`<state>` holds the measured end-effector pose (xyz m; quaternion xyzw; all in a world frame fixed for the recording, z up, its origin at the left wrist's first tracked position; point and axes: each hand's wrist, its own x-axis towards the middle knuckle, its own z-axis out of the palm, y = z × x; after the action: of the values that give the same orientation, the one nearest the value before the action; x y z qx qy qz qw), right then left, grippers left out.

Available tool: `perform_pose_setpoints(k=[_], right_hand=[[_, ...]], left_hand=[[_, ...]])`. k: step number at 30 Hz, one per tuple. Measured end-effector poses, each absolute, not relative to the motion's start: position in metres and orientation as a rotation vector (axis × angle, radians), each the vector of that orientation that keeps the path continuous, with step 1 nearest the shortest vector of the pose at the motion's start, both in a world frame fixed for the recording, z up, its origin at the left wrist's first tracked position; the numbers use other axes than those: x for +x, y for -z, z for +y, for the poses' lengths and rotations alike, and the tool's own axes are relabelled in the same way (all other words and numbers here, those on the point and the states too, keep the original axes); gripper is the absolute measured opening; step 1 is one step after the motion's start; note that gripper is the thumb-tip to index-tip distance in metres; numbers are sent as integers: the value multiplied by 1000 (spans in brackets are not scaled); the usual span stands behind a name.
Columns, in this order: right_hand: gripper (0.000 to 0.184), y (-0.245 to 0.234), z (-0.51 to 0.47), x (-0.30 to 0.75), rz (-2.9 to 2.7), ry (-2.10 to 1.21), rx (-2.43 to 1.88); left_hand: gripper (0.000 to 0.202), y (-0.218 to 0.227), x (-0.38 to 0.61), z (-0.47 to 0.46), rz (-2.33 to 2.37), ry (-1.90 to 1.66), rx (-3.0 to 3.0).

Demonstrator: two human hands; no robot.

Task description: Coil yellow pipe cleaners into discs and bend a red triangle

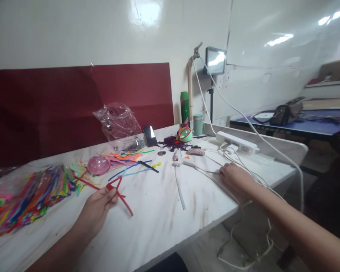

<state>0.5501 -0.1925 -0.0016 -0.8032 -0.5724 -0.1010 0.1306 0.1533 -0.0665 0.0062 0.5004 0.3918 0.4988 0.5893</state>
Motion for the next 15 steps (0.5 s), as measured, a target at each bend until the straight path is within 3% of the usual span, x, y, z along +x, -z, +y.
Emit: perform_pose_setpoints(k=[8, 15], right_hand=[[23, 3, -172, 552, -1896, 212, -2452], [13, -11, -158, 569, -1854, 159, -2553]], left_hand=[[23, -5, 149, -59, 949, -1176, 1208], [25, 1, 149, -56, 945, -1166, 1254]])
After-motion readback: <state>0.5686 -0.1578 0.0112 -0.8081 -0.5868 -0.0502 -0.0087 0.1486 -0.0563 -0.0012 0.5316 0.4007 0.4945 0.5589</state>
